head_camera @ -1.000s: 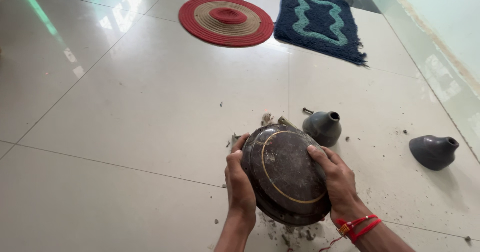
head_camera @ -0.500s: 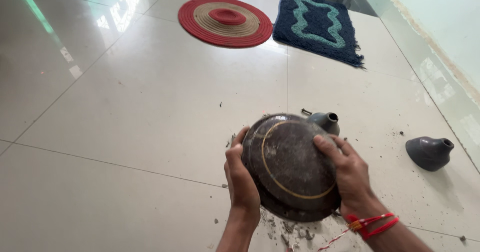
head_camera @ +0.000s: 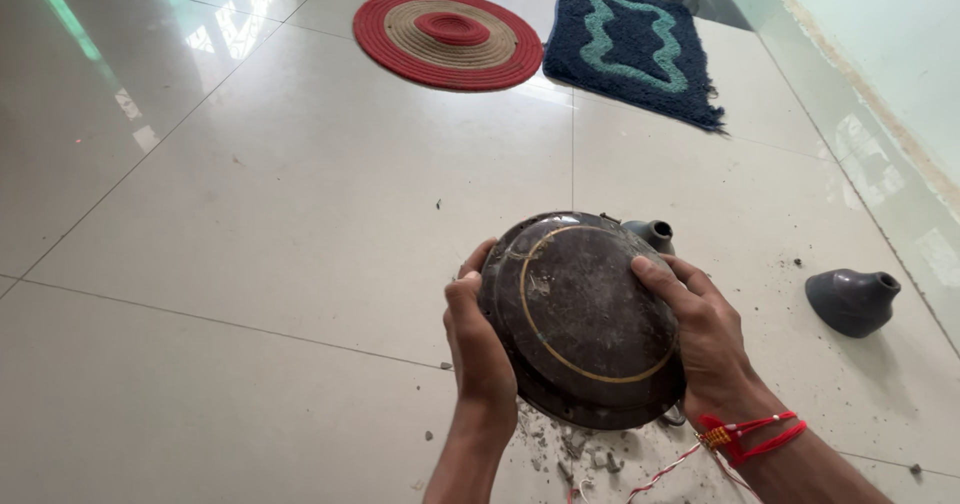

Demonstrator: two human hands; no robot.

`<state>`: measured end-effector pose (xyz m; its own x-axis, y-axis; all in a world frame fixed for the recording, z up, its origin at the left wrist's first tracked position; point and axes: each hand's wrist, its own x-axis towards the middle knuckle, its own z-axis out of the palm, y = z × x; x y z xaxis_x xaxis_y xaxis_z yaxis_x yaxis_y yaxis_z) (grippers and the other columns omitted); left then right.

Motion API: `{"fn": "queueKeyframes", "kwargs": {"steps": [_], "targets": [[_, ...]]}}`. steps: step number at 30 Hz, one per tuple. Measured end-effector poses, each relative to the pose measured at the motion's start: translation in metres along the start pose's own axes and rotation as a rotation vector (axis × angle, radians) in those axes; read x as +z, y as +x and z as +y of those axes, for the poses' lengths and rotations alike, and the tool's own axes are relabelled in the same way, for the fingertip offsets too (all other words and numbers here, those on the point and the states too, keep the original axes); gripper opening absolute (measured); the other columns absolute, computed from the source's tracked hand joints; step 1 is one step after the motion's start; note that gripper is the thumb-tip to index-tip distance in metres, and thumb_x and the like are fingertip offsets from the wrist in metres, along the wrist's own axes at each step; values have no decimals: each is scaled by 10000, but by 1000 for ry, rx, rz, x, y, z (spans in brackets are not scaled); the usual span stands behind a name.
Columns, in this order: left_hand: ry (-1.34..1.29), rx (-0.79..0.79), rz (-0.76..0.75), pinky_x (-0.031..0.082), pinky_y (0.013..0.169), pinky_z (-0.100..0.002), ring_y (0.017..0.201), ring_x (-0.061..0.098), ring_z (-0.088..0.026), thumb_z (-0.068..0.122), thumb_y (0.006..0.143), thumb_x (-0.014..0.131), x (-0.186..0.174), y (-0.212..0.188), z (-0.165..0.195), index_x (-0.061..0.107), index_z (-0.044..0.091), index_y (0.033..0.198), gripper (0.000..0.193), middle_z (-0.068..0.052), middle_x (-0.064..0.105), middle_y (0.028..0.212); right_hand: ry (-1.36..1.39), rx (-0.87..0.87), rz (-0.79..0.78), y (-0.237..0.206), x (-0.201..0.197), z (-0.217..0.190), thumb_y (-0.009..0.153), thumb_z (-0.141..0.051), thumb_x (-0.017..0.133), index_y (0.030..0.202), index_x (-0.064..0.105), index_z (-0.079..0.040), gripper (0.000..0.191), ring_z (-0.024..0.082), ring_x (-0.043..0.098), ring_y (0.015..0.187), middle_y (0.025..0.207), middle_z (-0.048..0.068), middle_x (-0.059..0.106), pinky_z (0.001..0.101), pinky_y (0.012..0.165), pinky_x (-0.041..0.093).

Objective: The person is repairing a ceiling fan light fixture base. They use pliers to scrape the surface, then use a screwdriver to adjust the internal wiring and components.

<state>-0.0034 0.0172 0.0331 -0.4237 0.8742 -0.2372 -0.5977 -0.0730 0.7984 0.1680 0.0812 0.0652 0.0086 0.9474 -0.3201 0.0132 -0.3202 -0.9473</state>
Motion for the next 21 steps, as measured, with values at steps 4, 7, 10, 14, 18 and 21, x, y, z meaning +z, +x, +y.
{"fn": "queueKeyframes", "kwargs": {"steps": [4, 7, 10, 14, 18, 21], "targets": [[25, -60, 51, 521, 1021, -416, 1269, 620, -263, 504, 845, 293, -7, -1, 0, 509, 93, 1434, 750, -134, 664, 1278, -57, 40, 6, 4, 8, 10, 781, -445, 732, 1474, 456, -72, 833, 408, 667, 1177, 1321, 271, 607, 492, 927, 608], [62, -136, 119, 491, 1037, -416, 1297, 591, -233, 517, 845, 300, -15, -2, -6, 506, 110, 1432, 743, -105, 661, 1308, -103, 85, 21, 6, 12, 31, 805, -436, 724, 1488, 462, -71, 817, 400, 676, 1196, 1346, 287, 617, 461, 974, 590], [123, -92, 122, 471, 1037, -422, 1291, 579, -238, 516, 835, 346, -16, 0, -11, 530, 97, 1424, 746, -127, 664, 1295, -126, 120, 53, 9, 9, 37, 838, -459, 695, 1495, 478, -81, 788, 395, 659, 1202, 1363, 264, 593, 489, 973, 585], [61, -32, 43, 502, 1034, -410, 1267, 626, -254, 529, 846, 330, -9, -1, -11, 532, 66, 1419, 764, -145, 688, 1249, -44, 57, 10, 5, 1, 27, 799, -427, 688, 1454, 500, -40, 783, 376, 645, 1225, 1331, 234, 598, 475, 973, 587], [23, 26, 25, 541, 994, -437, 1233, 625, -264, 513, 839, 339, -2, 0, -7, 512, 77, 1433, 757, -121, 668, 1206, -53, 12, 27, 3, -3, 9, 793, -423, 670, 1456, 455, -71, 781, 412, 652, 1226, 1283, 238, 595, 488, 947, 608], [23, 8, 9, 577, 939, -456, 1165, 675, -300, 531, 835, 304, -6, 0, -6, 539, 67, 1405, 771, -152, 687, 1149, -22, 34, 3, 4, 2, 12, 797, -445, 702, 1455, 455, -60, 801, 444, 638, 1192, 1297, 273, 585, 548, 903, 606]]}}
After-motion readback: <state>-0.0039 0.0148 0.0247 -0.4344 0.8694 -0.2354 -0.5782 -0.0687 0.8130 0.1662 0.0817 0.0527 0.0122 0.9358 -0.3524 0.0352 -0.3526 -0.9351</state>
